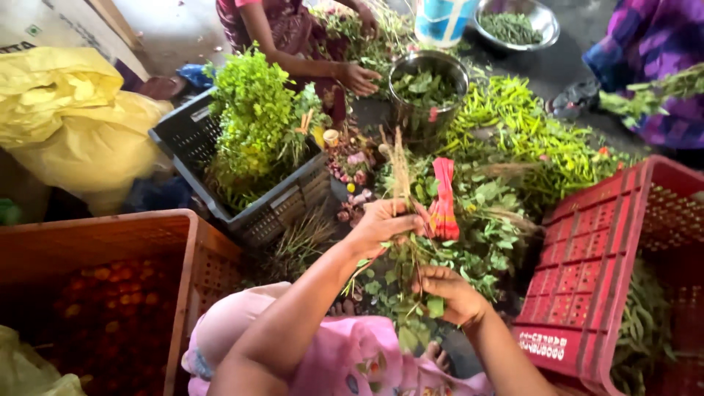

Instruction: The person sits on the floor and sorts green leafy vegetables by hand, separating leaves from stems. The leaves are placed into a red crate while the stems are discarded onto the floor.

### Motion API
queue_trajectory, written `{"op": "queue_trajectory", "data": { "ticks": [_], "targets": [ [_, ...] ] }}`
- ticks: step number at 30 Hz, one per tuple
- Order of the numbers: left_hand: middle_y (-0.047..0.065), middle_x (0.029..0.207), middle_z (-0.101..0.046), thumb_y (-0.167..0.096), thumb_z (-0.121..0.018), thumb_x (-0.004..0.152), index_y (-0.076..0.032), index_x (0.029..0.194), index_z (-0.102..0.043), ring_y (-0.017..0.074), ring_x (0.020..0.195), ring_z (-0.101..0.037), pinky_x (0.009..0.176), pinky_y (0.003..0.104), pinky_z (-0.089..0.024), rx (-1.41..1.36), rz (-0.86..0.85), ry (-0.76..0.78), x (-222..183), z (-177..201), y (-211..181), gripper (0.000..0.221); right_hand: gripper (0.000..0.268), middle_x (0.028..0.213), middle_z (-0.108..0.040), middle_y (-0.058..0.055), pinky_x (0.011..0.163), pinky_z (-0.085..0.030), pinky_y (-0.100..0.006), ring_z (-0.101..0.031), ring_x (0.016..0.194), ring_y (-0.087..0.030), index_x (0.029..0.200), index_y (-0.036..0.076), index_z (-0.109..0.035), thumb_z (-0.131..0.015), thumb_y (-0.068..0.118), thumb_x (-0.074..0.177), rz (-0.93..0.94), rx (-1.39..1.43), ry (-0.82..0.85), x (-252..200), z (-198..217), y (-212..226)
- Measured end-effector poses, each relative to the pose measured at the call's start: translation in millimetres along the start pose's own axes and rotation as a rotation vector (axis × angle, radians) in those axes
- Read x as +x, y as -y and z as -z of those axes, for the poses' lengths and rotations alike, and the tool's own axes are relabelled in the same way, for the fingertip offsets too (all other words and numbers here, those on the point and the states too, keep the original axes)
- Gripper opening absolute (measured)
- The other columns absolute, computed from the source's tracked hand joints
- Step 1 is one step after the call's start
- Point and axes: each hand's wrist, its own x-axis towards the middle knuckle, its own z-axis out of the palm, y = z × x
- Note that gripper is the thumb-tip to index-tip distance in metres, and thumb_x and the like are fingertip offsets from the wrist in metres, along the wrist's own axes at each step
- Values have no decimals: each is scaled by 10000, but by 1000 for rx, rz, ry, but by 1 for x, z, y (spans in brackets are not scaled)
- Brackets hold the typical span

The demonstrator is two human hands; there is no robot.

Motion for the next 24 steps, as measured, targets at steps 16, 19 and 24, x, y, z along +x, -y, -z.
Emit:
{"op": "queue_trajectory", "data": {
  "ticks": [16,19,24],
  "targets": [
    [-9,929,-701,-126,-660,1002,-48,1096,-711,72,787,-659,607,257,-535,212,-181,-281,-12,44,-20,132,125,861,-565,32,709,-423,-300,-520,796,-103,941,80,-634,-627,191,998,109,-394,-369,13,-12,-3],
    [-1,945,-702,-115,-654,1012,-39,1092,-712,79,796,-658,616,269,-542,201,-188,-258,-16,38,-22,124,118,804,-599,11,592,-478,-340,-582,700,-140,948,107,-633,-581,200,898,-45,-191,-482,14,-22,3],
    [1,913,-697,-134,-646,1024,-38,1104,-711,79,808,-659,629,270,-547,258,-181,-259,-17,31,-31,141,159,815,-610,-38,570,-482,-355,-589,682,-170,960,28,-636,-538,151,937,96,-260,-530,13,-33,11]
  ]
}}
